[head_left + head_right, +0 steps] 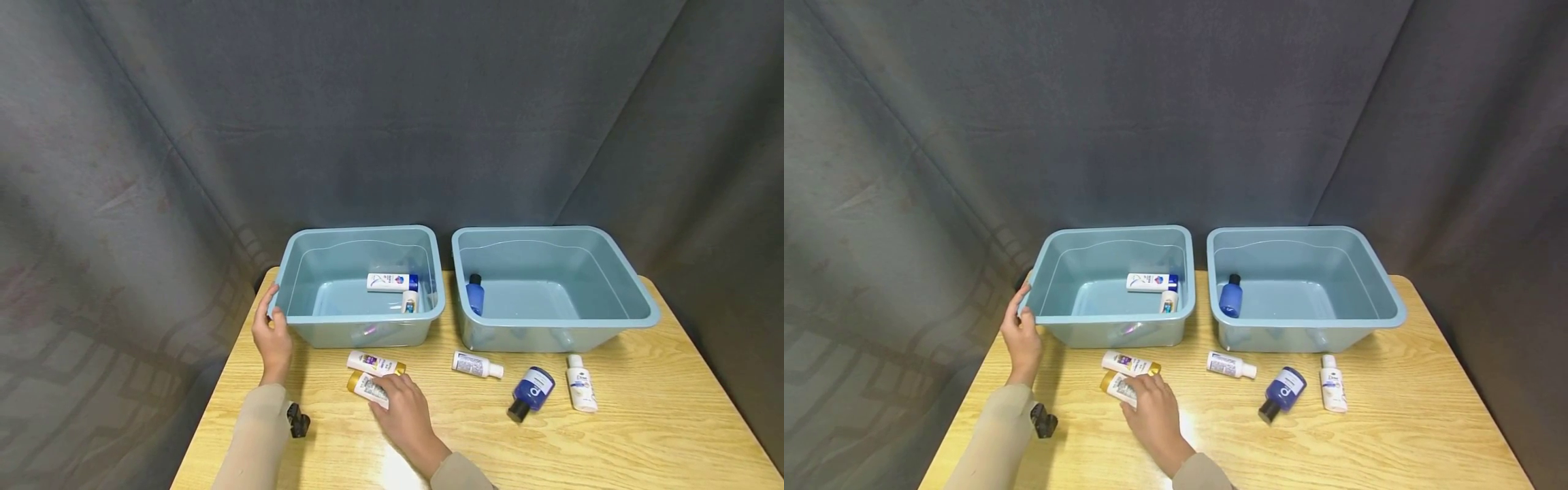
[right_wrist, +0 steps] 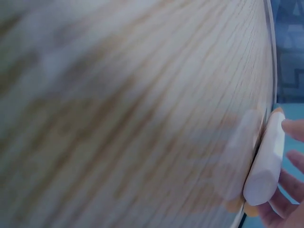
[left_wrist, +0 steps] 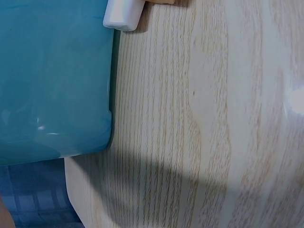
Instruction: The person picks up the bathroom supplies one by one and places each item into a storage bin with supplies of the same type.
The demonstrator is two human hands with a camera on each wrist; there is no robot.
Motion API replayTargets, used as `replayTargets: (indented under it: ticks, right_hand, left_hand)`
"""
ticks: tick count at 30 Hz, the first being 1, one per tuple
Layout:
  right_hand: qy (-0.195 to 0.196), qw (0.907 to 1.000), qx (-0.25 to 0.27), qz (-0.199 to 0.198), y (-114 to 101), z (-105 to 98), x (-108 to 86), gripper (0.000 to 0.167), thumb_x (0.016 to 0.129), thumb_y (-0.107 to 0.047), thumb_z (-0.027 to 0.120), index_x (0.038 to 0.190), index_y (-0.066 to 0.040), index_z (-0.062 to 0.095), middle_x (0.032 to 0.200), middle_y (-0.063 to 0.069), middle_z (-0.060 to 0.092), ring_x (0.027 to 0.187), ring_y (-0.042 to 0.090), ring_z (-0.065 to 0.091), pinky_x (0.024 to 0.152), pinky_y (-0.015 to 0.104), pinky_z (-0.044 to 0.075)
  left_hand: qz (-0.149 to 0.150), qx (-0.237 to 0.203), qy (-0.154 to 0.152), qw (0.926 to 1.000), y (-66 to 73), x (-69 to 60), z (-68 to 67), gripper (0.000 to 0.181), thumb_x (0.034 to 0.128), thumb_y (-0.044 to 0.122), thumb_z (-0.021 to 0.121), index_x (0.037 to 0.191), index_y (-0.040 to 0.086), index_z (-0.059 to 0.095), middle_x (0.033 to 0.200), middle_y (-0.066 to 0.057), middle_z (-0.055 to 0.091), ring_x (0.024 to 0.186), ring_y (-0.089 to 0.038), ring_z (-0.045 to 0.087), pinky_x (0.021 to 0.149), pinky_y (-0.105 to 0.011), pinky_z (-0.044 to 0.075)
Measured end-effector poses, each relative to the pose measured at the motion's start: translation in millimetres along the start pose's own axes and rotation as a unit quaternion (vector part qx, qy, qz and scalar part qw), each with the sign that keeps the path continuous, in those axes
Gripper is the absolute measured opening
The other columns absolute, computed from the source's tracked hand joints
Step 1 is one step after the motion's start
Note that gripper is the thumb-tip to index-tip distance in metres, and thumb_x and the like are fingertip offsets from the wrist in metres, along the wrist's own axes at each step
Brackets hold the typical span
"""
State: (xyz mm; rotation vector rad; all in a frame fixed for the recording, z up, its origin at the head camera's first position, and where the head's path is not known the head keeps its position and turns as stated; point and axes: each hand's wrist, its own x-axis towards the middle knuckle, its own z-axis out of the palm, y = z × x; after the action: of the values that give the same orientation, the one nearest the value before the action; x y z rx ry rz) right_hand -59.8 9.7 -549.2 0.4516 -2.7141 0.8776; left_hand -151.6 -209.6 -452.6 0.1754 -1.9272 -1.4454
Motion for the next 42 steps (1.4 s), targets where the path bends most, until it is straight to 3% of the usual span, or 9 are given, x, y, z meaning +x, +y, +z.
replayTargets:
  ticks: [9, 19, 42]
  right_hand:
    - [-0.01, 0.9998, -0.012, 0.01, 2.2, 0.6, -1.1, 0.043, 0.072, -0.02, 0.086, 0.112, -0.012, 0.073, 0.108, 0.002, 0.07, 0.099, 0.02, 0.063, 0.084, 0.039, 0.052]
    - [-0.021, 0.9997, -0.007, 0.011, 3.1, 0.8, -0.1, 0.044, 0.071, -0.017, 0.087, 0.112, -0.012, 0.072, 0.109, 0.003, 0.071, 0.097, 0.021, 0.064, 0.081, 0.039, 0.053]
    - [-0.005, 0.9996, 0.027, 0.01, 0.9, -4.5, 0.8, 0.038, 0.075, -0.021, 0.083, 0.111, -0.011, 0.074, 0.108, 0.003, 0.071, 0.099, 0.02, 0.065, 0.078, 0.038, 0.056]
  left_hand:
    - [0.002, 0.001, -0.003, 1.0, -3.0, -0.7, 0.5, 0.042, 0.0936, -0.006, 0.04, 0.132, -0.007, 0.058, 0.137, -0.022, 0.056, 0.128, -0.035, 0.048, 0.081, -0.024, 0.032]
    - [0.009, 0.003, 0.001, 1.0, -2.6, 0.2, 0.5, 0.042, 0.0929, -0.008, 0.041, 0.131, -0.008, 0.059, 0.137, -0.022, 0.057, 0.128, -0.036, 0.048, 0.081, -0.021, 0.032]
    - [0.01, 0.003, 0.006, 0.9999, -1.7, 0.7, 0.9, 0.043, 0.0911, -0.01, 0.041, 0.13, -0.009, 0.059, 0.135, -0.023, 0.058, 0.128, -0.036, 0.049, 0.087, -0.02, 0.035]
